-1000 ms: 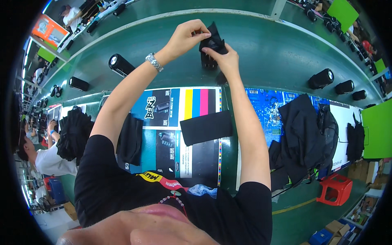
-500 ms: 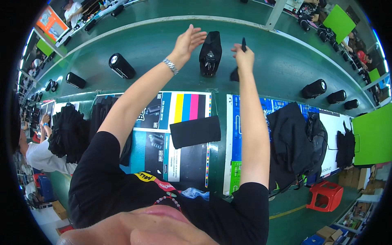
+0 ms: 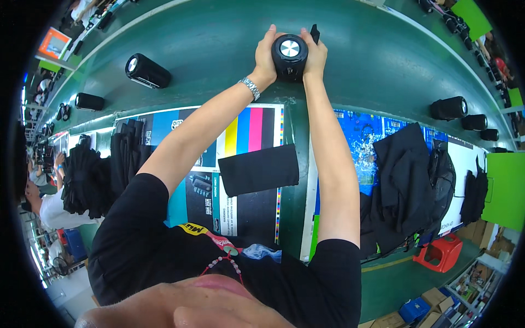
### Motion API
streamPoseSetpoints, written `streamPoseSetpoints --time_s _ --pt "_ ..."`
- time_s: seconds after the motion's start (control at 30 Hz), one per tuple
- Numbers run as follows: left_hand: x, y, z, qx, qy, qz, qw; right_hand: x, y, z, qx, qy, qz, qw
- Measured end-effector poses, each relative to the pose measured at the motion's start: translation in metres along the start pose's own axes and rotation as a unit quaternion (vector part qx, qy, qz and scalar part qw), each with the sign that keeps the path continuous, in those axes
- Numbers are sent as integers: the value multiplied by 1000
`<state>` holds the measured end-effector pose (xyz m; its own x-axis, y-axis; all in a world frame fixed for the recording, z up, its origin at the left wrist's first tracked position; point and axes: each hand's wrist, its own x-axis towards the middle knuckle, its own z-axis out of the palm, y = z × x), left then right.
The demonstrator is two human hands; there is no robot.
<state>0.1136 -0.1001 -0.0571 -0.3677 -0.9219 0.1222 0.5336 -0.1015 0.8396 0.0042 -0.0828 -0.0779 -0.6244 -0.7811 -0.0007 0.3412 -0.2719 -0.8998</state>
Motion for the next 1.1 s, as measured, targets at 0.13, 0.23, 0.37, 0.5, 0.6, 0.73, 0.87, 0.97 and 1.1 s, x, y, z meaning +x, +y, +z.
streamPoseSetpoints --time_s 0.13,0.23,0.37,0.5,0.6,0.73,0.87,0.97,1.1 --pt "8 -18 -2 1 70 3 998 12 13 -13 -35 37 -3 999" --pt "3 -16 8 21 85 29 996 21 15 -29 -95 69 -39 992" --pt "-6 18 6 143 117 14 983 8 -19 -36 -304 198 -64 930" --pt "-44 70 2 135 68 27 988 -51 -105 -88 162 96 2 982" --pt "-97 116 -6 209 -14 50 977 -127 -136 -20 164 -47 74 982" --pt "-162 146 -2 332 -135 119 926 -187 -132 40 145 -208 134 958" --pt "-193 167 -23 375 -75 198 903 -222 -114 84 127 -201 164 958" --pt "-220 189 -33 418 2 318 851 -237 -97 108 168 -157 167 959" --pt "-236 195 -54 504 9 381 775 -261 -98 131 166 -199 184 948"
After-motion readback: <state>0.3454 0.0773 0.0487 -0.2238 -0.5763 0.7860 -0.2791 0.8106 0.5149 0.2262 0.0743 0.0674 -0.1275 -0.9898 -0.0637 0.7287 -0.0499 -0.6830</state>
